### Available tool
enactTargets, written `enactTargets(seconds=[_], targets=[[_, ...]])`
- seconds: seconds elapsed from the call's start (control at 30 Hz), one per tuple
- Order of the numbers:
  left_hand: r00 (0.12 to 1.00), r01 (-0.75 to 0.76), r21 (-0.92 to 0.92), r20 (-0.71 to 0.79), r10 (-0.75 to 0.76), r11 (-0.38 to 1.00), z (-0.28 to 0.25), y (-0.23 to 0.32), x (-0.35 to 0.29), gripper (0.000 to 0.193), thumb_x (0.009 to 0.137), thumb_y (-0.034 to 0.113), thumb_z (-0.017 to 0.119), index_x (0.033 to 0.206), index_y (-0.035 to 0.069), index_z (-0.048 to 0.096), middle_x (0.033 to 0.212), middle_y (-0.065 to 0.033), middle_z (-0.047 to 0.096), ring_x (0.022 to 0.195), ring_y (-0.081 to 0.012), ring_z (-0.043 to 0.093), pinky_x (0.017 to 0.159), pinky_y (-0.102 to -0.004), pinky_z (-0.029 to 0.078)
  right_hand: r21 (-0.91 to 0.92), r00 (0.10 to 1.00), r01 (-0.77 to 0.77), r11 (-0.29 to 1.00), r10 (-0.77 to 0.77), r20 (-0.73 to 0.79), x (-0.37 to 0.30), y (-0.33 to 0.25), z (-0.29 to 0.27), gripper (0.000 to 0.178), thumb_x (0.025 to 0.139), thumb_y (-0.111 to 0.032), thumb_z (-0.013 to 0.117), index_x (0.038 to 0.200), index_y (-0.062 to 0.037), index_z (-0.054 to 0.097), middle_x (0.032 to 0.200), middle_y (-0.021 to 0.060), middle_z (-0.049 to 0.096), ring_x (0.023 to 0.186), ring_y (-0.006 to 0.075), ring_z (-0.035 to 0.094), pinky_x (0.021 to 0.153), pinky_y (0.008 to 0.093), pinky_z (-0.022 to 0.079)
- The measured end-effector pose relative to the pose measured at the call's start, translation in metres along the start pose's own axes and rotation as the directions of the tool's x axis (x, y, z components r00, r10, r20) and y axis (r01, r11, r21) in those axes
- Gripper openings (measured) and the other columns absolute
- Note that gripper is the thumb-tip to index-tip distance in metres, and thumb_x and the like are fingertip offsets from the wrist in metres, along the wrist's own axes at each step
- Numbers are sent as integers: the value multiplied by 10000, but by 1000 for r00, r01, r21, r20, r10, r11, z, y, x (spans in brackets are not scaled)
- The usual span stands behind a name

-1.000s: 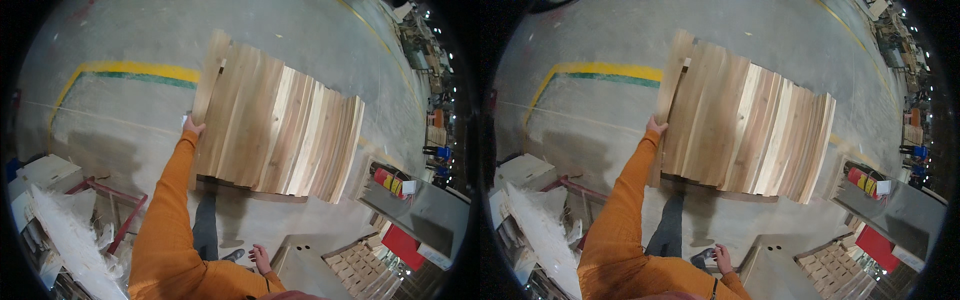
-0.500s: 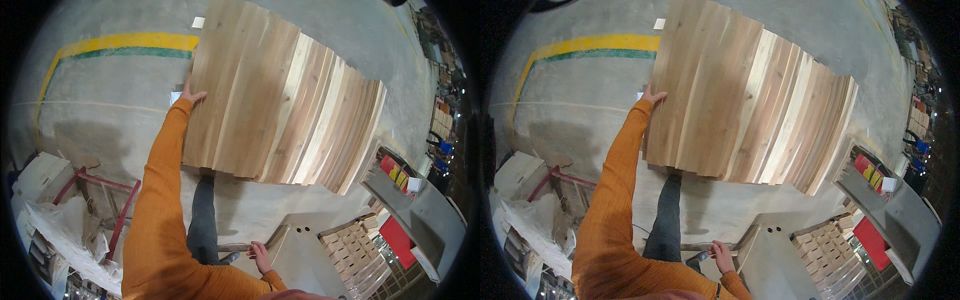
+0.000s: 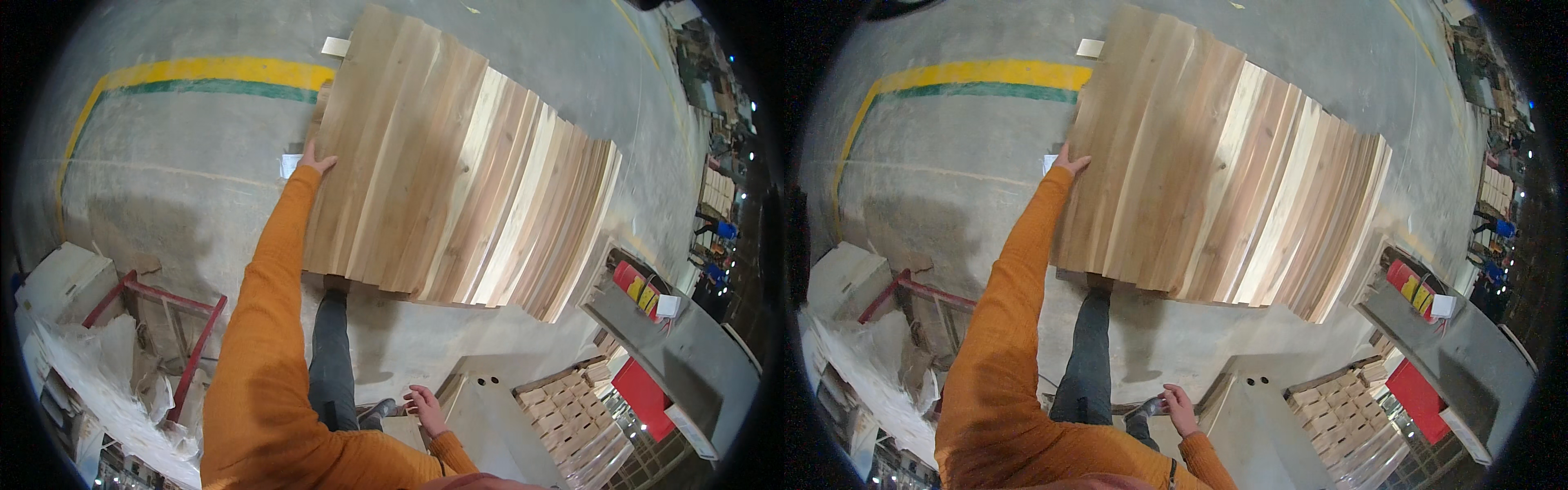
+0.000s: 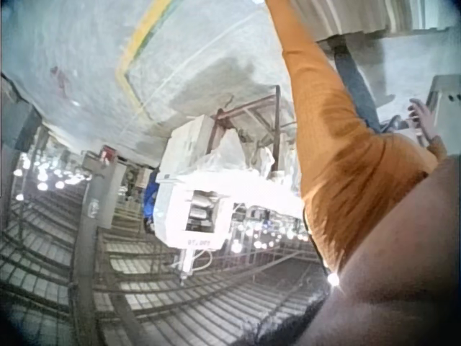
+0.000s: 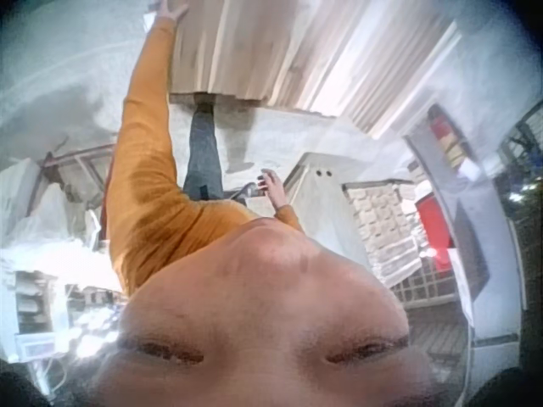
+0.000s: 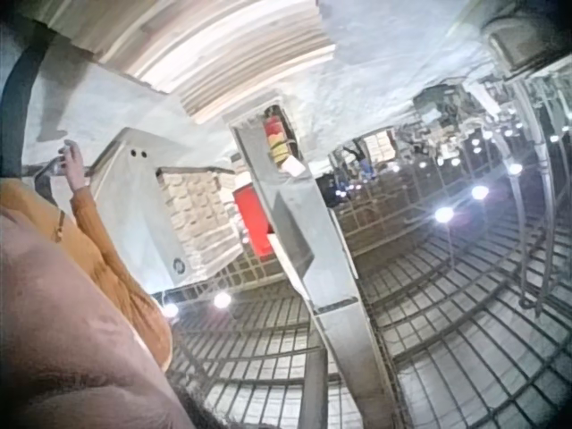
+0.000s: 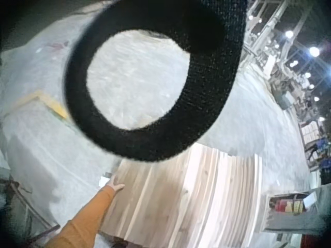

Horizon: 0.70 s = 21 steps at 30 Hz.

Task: The person repeatedly picks up individual wooden planks from a stack and feeds them one at a time into a processing machine. The planks are then placed onto a growing pile after processing.

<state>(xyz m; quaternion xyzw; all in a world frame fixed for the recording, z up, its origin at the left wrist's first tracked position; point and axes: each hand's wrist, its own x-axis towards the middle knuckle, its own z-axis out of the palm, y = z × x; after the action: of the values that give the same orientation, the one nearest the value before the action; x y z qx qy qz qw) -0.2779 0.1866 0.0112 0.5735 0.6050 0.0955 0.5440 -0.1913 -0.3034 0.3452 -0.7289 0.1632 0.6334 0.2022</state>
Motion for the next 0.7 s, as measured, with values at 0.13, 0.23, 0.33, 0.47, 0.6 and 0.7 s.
enactTargets(seconds=[0.13, 0.23, 0.33, 0.47, 0.6, 0.7], targets=[[951, 273, 249, -215, -222, 929, 20, 23, -39, 854, 675, 386, 694, 1347, 92, 258, 1352, -155, 335, 1239, -331, 316, 978, -463, 318, -95, 999, 16, 995, -12, 40, -3, 6, 3, 323, 898, -246, 468, 1155, -50, 476, 936, 63, 592, 769, 127, 567, 663, 263, 447], [933, 298, 423, -320, -166, 856, 32, 32, -108, 787, 719, 314, 653, 1362, 134, 236, 1384, -103, 285, 1280, -328, 228, 988, -532, 257, -93, 994, 105, 990, -103, 34, -8, 1, -4, 327, 893, -251, 476, 1151, -50, 481, 923, 54, 596, 757, 121, 563, 655, 262, 446], [955, 71, 574, -276, 111, 816, 38, 31, -197, 748, 717, 273, 636, 1354, 143, 267, 1378, -104, 292, 1254, -325, 266, 999, -521, 239, -66, 977, 211, 975, -209, 26, -13, -3, -10, 320, 894, -251, 468, 1141, -47, 485, 915, 59, 598, 756, 129, 569, 653, 265, 453], [996, -81, 580, 68, 51, 810, 15, 23, -315, 692, 684, 275, 608, 1308, 130, 348, 1331, -130, 346, 1227, -333, 295, 984, -487, 286, -76, 943, 331, 941, -328, 50, -25, 10, -20, 312, 895, -255, 460, 1130, -51, 486, 917, 66, 593, 759, 138, 574, 641, 264, 452], [970, -19, 617, 201, -134, 786, -26, 18, -399, 582, 665, 295, 609, 1207, 130, 474, 1182, -149, 491, 1103, -322, 444, 950, -423, 350, -134, 894, 446, 885, -436, 101, -32, 54, -35, 319, 879, -277, 479, 1101, -48, 498, 871, 59, 580, 715, 133, 566, 613, 261, 447], [977, 59, 606, 128, -170, 793, -56, 5, -458, 481, 664, 297, 619, 1104, 112, 556, 1003, -154, 601, 928, -308, 563, 863, -391, 428, -243, 863, 504, 829, -494, 106, -25, 105, -57, 324, 869, -279, 498, 1075, -30, 512, 872, 68, 579, 699, 131, 563, 585, 253, 445]])
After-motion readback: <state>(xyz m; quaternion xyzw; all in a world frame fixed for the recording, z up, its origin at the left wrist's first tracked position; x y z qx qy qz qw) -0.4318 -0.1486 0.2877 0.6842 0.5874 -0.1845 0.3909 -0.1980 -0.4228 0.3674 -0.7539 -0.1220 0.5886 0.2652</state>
